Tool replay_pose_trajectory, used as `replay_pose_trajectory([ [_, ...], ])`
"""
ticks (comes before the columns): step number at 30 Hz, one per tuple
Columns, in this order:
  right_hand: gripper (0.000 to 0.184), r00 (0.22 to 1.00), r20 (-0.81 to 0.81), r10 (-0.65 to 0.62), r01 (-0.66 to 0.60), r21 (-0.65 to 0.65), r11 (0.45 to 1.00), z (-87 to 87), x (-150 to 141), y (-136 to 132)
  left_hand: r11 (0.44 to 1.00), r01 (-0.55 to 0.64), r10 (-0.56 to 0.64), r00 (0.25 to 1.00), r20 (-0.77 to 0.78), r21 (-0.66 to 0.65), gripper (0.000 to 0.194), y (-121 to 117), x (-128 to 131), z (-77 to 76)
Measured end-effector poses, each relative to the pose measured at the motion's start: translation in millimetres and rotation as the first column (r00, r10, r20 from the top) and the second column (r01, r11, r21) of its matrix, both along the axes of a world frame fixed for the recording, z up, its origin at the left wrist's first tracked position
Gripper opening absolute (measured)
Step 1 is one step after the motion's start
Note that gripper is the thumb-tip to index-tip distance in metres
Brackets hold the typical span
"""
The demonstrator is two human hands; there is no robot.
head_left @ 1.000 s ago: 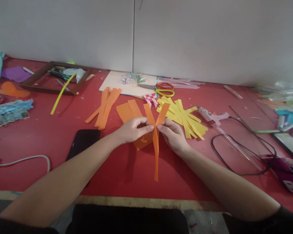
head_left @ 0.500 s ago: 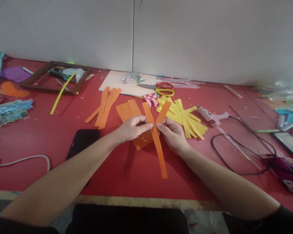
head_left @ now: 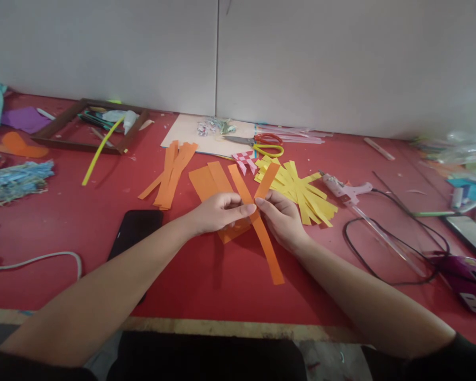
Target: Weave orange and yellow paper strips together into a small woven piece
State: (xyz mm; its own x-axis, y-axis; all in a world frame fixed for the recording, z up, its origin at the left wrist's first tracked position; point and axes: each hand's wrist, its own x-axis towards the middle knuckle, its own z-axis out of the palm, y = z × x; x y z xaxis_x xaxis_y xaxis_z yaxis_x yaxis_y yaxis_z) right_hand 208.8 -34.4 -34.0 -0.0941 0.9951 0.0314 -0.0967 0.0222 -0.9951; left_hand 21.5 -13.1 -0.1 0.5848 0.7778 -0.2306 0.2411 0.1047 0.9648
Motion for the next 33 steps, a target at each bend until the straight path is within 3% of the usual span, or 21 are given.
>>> replay_pose_trajectory([
  [9,0.025,0.998,-0.048,0.049,-0.050,-0.022,0.998,-3.0,1.0,-1.1,0.997,-0.041,0.043,0.999,-0.033,0.062,0.039,0.3,1.2,4.8],
  [15,0.031,0.995,-0.022,0.094,-0.093,0.013,0.996,-0.7,3.8,-0.7,0.996,-0.009,0.012,0.999,-0.030,0.089,0.043,1.7,-0.5,1.9],
  [21,0.035,0.997,0.052,0.060,-0.060,0.003,0.998,-2.5,4.9,-0.2,0.988,-0.005,0.015,0.997,-0.069,0.151,0.045,3.2,-0.5,0.3],
  [33,0.031,0.998,0.057,0.034,-0.036,0.035,0.999,-7.9,4.7,1.2,0.997,-0.036,0.036,0.999,0.002,0.067,0.035,4.9,-1.1,0.2],
])
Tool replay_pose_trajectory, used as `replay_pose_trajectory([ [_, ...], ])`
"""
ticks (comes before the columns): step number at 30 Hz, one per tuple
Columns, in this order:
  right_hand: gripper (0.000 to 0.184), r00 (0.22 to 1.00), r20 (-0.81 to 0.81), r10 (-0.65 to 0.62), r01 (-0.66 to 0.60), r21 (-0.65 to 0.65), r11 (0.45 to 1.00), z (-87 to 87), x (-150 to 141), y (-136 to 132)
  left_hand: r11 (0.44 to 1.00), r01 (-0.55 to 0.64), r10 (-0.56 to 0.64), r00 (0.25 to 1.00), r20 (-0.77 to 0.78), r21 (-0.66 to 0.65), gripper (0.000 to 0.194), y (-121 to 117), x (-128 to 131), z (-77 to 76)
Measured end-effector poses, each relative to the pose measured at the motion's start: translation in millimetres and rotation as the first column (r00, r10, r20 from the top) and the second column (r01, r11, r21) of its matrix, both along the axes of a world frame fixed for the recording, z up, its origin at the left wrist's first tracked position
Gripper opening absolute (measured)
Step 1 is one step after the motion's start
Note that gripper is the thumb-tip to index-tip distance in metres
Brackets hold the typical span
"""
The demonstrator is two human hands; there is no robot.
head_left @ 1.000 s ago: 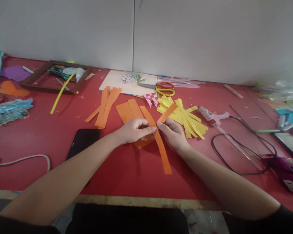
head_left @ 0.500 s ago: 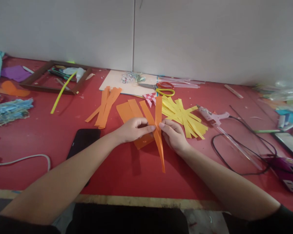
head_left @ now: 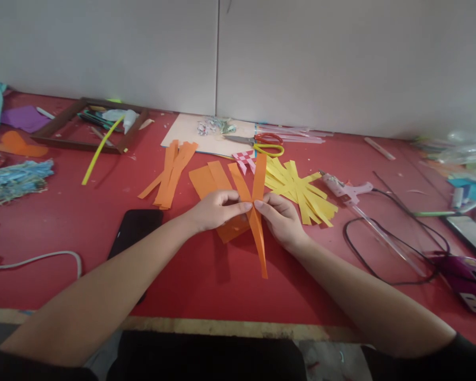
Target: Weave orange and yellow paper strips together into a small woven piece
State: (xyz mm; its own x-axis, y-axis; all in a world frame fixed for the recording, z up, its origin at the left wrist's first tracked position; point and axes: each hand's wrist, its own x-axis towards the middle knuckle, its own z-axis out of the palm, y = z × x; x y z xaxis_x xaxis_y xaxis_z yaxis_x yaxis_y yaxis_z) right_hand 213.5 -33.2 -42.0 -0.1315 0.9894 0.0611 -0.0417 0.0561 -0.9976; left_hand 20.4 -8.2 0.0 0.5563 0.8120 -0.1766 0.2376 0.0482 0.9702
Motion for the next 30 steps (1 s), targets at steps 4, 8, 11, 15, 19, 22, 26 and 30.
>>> replay_pose_trajectory([
  [4,0.031,1.000,-0.014,-0.014,0.014,0.016,1.000,-0.1,-1.2,-0.3,0.999,-0.014,0.015,0.999,0.029,-0.043,0.035,0.1,1.3,-0.3],
  [8,0.029,0.999,-0.047,-0.019,0.019,0.003,1.000,0.1,-1.8,-0.5,0.997,-0.026,0.029,0.999,0.039,-0.067,0.037,-0.3,1.7,-0.5],
  [11,0.030,0.997,-0.073,-0.025,0.024,-0.011,1.000,-0.1,-1.7,-0.1,0.995,-0.060,0.063,0.997,0.039,-0.079,0.040,-0.2,0.7,-2.2],
  [15,0.032,0.996,-0.083,-0.039,0.037,-0.028,0.999,4.4,-3.3,-1.1,0.995,-0.071,0.073,0.997,0.022,-0.076,0.043,0.0,-0.4,-2.2],
  [19,0.030,0.992,-0.127,0.013,-0.021,-0.062,0.998,13.5,-6.9,-4.2,0.989,-0.022,0.019,1.000,-0.023,-0.149,0.042,-2.2,-0.5,2.2],
  [22,0.029,0.989,-0.145,0.036,-0.046,-0.066,0.997,14.2,-7.6,-4.8,0.982,0.048,-0.053,0.998,-0.026,-0.185,0.042,-4.4,0.0,3.6],
  [26,0.031,0.997,-0.080,0.007,-0.011,-0.055,0.998,7.9,-4.4,-2.8,0.985,0.069,-0.075,0.997,-0.034,-0.160,0.033,-5.4,1.7,3.1],
  [30,0.029,0.994,-0.082,0.068,-0.073,-0.057,0.996,5.3,-1.7,-2.2,0.986,0.044,-0.052,0.998,-0.045,-0.161,0.028,-5.6,2.5,4.1],
])
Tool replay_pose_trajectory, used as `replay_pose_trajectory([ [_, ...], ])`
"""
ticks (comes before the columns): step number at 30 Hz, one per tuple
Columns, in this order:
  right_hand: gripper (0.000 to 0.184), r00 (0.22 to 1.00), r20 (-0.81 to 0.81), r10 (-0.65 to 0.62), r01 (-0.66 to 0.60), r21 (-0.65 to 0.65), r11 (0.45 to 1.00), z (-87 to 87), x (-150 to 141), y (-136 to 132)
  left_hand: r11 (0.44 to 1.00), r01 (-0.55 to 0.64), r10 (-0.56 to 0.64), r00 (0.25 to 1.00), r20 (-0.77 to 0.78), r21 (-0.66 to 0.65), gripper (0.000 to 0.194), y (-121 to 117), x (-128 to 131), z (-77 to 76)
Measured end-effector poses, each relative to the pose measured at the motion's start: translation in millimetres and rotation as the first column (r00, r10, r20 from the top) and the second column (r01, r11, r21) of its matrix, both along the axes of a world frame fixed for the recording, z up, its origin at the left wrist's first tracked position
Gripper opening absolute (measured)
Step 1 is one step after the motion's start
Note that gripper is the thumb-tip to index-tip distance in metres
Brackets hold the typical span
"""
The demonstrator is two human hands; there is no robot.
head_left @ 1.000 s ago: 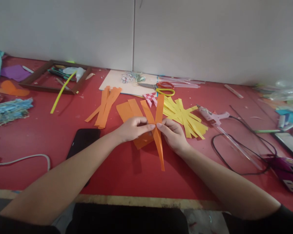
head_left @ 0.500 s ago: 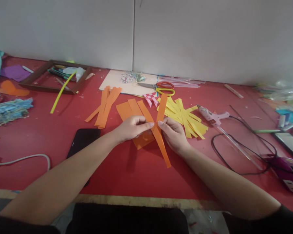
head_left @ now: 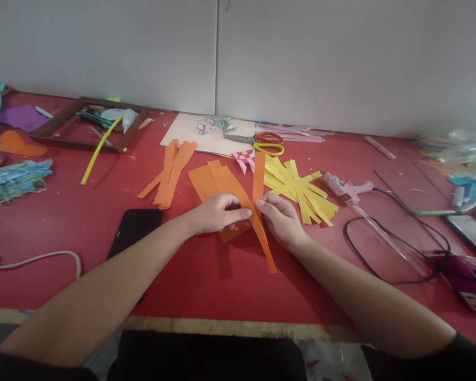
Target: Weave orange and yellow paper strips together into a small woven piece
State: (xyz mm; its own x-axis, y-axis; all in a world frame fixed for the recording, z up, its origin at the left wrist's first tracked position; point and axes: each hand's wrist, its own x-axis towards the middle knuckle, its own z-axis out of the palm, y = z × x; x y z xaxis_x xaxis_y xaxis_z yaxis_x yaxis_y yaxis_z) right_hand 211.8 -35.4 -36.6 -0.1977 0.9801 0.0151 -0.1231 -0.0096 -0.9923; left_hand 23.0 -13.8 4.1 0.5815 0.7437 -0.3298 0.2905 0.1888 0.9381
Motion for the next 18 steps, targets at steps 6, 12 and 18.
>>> replay_pose_trajectory([
  [6,0.028,0.999,0.036,-0.015,0.015,0.003,1.000,1.3,-0.8,-1.4,1.000,-0.001,0.000,0.999,0.038,0.011,0.027,0.1,-0.4,0.1],
  [12,0.035,0.987,0.143,-0.073,0.066,0.056,0.996,4.8,-1.7,-2.1,1.000,-0.021,0.021,0.999,0.045,0.008,0.023,0.9,0.4,0.2],
  [18,0.033,0.991,0.095,-0.093,0.088,0.055,0.995,2.5,-2.1,-1.5,0.998,-0.057,0.057,0.998,0.018,-0.013,0.029,2.4,-1.1,-3.0],
])
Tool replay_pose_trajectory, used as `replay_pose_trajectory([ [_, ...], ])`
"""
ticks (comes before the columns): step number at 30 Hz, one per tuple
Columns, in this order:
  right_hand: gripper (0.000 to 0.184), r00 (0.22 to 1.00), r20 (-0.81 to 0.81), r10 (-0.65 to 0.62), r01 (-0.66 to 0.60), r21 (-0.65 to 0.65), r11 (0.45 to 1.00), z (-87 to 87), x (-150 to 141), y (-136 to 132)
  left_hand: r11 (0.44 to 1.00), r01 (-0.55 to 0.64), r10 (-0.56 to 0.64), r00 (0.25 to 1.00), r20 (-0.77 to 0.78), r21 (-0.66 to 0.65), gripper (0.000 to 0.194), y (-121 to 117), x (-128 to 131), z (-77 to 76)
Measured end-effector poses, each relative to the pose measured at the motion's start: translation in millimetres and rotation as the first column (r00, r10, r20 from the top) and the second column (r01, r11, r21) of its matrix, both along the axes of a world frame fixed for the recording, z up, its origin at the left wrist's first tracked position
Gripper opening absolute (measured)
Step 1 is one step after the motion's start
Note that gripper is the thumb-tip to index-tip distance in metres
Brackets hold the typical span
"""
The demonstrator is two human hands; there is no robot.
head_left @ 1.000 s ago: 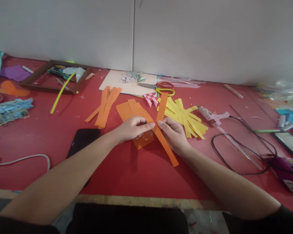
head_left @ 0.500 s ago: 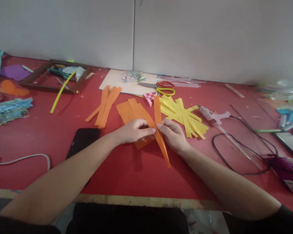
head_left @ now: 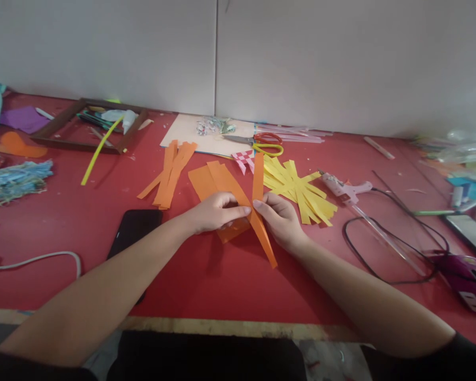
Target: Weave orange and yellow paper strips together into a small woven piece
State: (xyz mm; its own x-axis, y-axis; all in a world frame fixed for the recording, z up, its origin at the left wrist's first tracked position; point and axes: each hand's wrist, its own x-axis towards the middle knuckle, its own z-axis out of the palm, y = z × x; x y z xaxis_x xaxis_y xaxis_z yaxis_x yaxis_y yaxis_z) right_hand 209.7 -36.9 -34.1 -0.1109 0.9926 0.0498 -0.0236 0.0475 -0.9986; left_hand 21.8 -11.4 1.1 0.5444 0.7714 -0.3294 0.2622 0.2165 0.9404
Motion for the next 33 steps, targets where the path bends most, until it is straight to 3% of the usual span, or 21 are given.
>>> replay_pose_trajectory([
  [7,0.030,0.996,-0.087,0.005,-0.009,-0.040,0.999,-2.4,-0.9,1.7,1.000,-0.022,0.022,0.999,0.025,0.003,0.030,0.9,-0.5,0.4],
  [12,0.024,0.998,-0.035,0.061,-0.060,0.019,0.998,-2.8,0.7,2.7,0.997,-0.034,0.027,0.995,0.092,0.067,0.029,2.3,-0.1,-1.5],
  [21,0.020,0.990,-0.115,0.083,-0.088,-0.038,0.995,-0.9,0.4,2.5,0.982,0.007,-0.029,0.994,0.109,0.190,0.029,-0.3,-1.2,0.1],
  [25,0.021,0.994,-0.096,0.055,-0.061,-0.052,0.997,0.7,-0.5,2.9,0.986,0.020,-0.024,1.000,0.020,0.164,0.037,-1.2,-2.2,-0.9],
  [28,0.021,0.996,-0.073,0.049,-0.052,-0.043,0.998,0.3,-0.3,2.8,0.974,0.066,-0.056,0.997,-0.049,0.218,0.037,0.0,-1.7,-2.9],
  [33,0.022,0.993,-0.093,0.077,-0.080,-0.037,0.996,-3.9,1.6,3.2,0.968,0.039,-0.044,0.999,0.013,0.246,0.026,1.4,-0.1,-3.9],
])
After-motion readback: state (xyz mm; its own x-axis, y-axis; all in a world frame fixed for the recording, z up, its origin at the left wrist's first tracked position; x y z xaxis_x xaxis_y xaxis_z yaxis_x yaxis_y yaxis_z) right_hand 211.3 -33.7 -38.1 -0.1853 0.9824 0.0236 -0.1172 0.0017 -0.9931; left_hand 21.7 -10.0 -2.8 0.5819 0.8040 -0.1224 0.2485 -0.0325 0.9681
